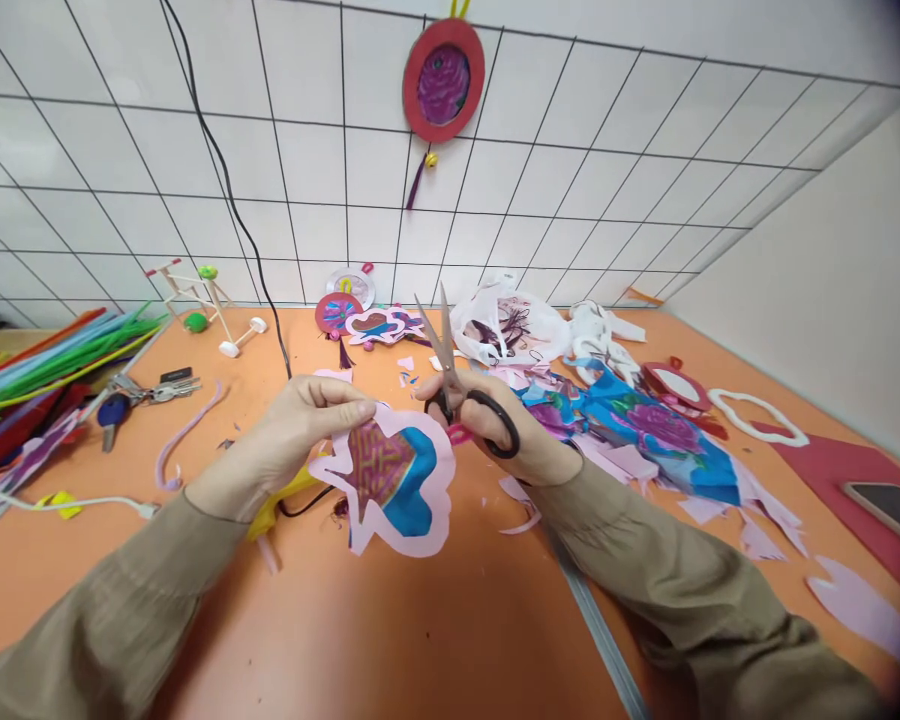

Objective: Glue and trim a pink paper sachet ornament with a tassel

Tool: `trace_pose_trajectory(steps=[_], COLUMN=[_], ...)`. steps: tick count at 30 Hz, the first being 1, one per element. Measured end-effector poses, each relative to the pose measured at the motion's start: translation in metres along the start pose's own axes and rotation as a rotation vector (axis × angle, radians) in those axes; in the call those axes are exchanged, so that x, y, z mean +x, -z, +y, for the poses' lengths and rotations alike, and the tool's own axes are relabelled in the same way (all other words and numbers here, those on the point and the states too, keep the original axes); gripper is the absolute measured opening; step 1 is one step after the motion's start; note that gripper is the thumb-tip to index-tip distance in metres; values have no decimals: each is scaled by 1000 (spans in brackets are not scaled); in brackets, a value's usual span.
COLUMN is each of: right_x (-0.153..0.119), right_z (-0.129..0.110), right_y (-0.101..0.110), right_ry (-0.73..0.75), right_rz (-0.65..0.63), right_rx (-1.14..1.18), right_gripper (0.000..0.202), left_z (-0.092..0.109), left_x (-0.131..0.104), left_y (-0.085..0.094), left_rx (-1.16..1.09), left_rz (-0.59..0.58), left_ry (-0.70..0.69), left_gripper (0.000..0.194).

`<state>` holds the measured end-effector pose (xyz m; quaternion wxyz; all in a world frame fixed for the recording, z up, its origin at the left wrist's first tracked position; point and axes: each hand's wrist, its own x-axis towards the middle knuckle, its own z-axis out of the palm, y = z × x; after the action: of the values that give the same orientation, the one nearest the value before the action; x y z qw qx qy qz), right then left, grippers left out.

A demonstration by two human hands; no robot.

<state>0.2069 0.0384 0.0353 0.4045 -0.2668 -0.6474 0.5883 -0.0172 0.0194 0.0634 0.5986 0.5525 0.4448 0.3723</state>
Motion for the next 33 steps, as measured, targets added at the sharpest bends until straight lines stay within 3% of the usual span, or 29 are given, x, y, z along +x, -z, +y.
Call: trace_pose_trajectory(steps=[3, 6, 11, 18, 24, 33], right_x=[2, 1, -1, -1, -3, -5], right_z=[4, 0, -4, 1, -3, -4], right_y=[3, -4, -21, -18, -22, -22], right_ry=[-5, -59, -137, -89, -33, 88], right_rz=[-35, 8, 57, 84, 67, 66], right_rx=[55, 38, -127, -166, -256, -369], right_gripper=[55, 55, 33, 24, 26, 28], left_z=[3, 5, 4, -3, -7, -14], left_x=[-2, -5, -7, -2, -1, 2], left_y=[-1, -9, -21, -12, -20, -17], left_rx=[18, 131, 311, 19, -62, -195], left_rz=[64, 110, 120, -181, -112, -149], left_ry=[-1, -10, -38, 220, 278, 229], left_gripper=[20, 20, 18, 19, 24, 28])
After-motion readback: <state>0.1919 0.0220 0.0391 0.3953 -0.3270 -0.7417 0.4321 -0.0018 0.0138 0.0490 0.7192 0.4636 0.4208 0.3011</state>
